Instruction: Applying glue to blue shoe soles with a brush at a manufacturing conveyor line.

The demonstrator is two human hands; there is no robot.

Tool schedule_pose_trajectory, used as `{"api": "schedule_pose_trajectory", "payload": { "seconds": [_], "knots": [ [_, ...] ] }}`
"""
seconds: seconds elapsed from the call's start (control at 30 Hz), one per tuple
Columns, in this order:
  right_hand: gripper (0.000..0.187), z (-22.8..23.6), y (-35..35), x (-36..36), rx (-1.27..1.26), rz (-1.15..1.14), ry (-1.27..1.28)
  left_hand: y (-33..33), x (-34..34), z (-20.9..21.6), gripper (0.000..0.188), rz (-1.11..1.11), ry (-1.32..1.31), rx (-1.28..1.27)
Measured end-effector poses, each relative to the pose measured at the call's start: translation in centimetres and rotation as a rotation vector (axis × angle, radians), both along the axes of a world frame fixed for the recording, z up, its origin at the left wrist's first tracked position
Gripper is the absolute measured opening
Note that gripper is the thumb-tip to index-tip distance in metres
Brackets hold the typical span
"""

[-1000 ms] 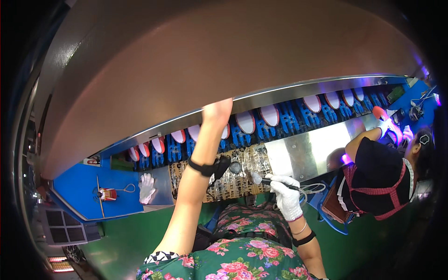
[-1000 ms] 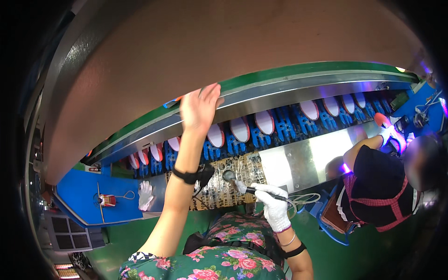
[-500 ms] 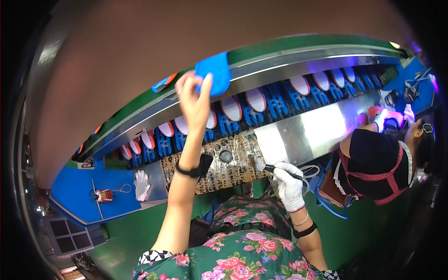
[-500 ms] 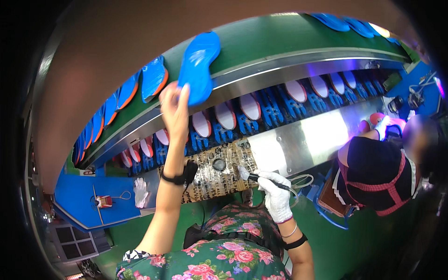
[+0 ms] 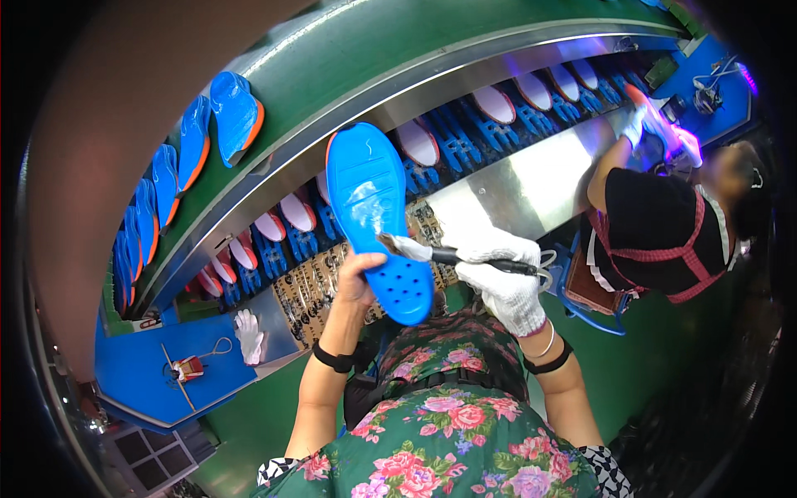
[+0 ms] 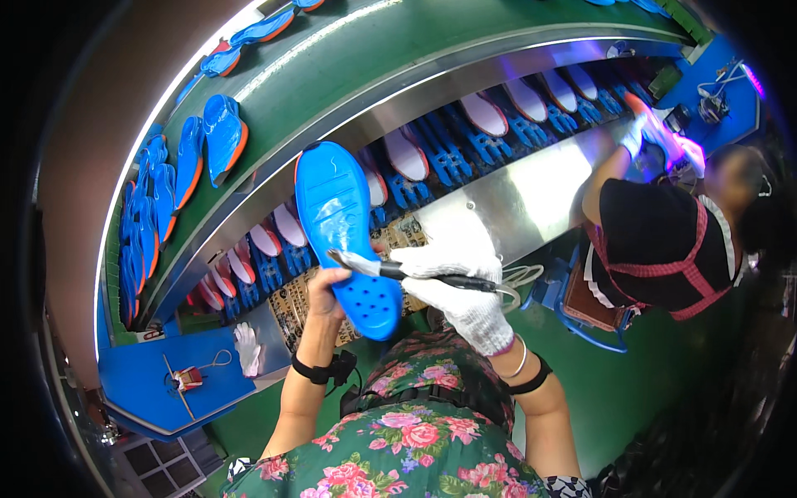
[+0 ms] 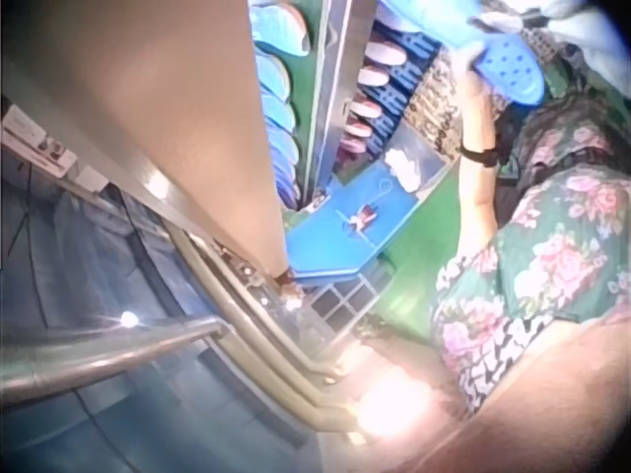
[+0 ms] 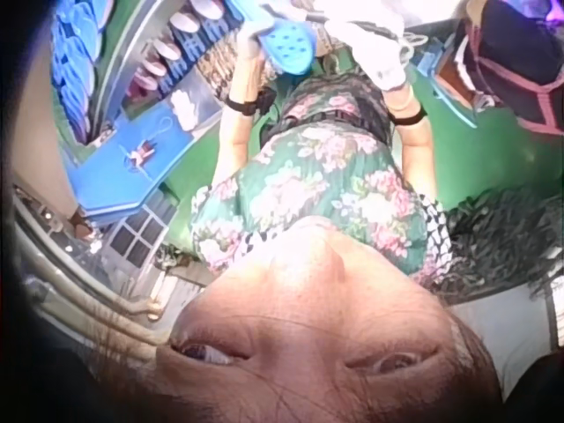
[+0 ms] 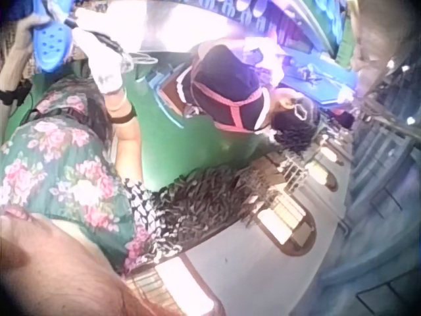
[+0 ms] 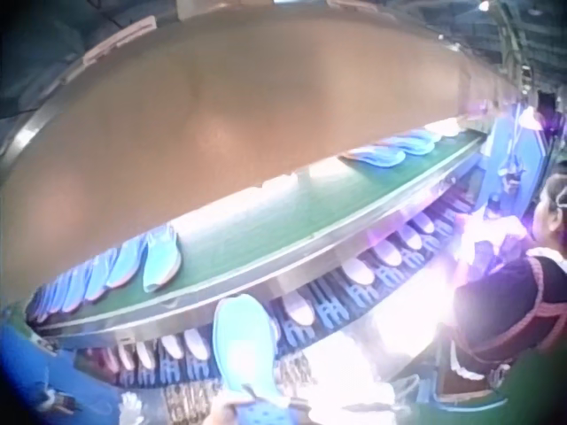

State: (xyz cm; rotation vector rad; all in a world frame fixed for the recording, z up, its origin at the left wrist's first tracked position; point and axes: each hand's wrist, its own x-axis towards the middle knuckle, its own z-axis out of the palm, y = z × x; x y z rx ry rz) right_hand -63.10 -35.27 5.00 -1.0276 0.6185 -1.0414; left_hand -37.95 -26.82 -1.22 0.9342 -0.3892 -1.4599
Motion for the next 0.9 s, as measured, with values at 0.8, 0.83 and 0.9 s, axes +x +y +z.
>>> {"api": "schedule_pose_trajectory", "payload": {
  "seconds": [0.8,0.83,0.9],
  "knots": [
    [0.035,1.3,1.5,3.2,-1.058,-0.112,0.321,2.0,-7.4,0.6,0.115,0.068,0.003,0.149],
    [0.034,1.2,1.3,2.9,-0.906,-0.1,0.257,2.1,-7.0,0.0,0.115,0.075,0.053,0.086],
    [0.031,1.1,1.0,2.7,-0.812,-0.158,0.214,2.4,-6.8,-1.4,0.114,0.121,0.171,0.039]
  ]
}}
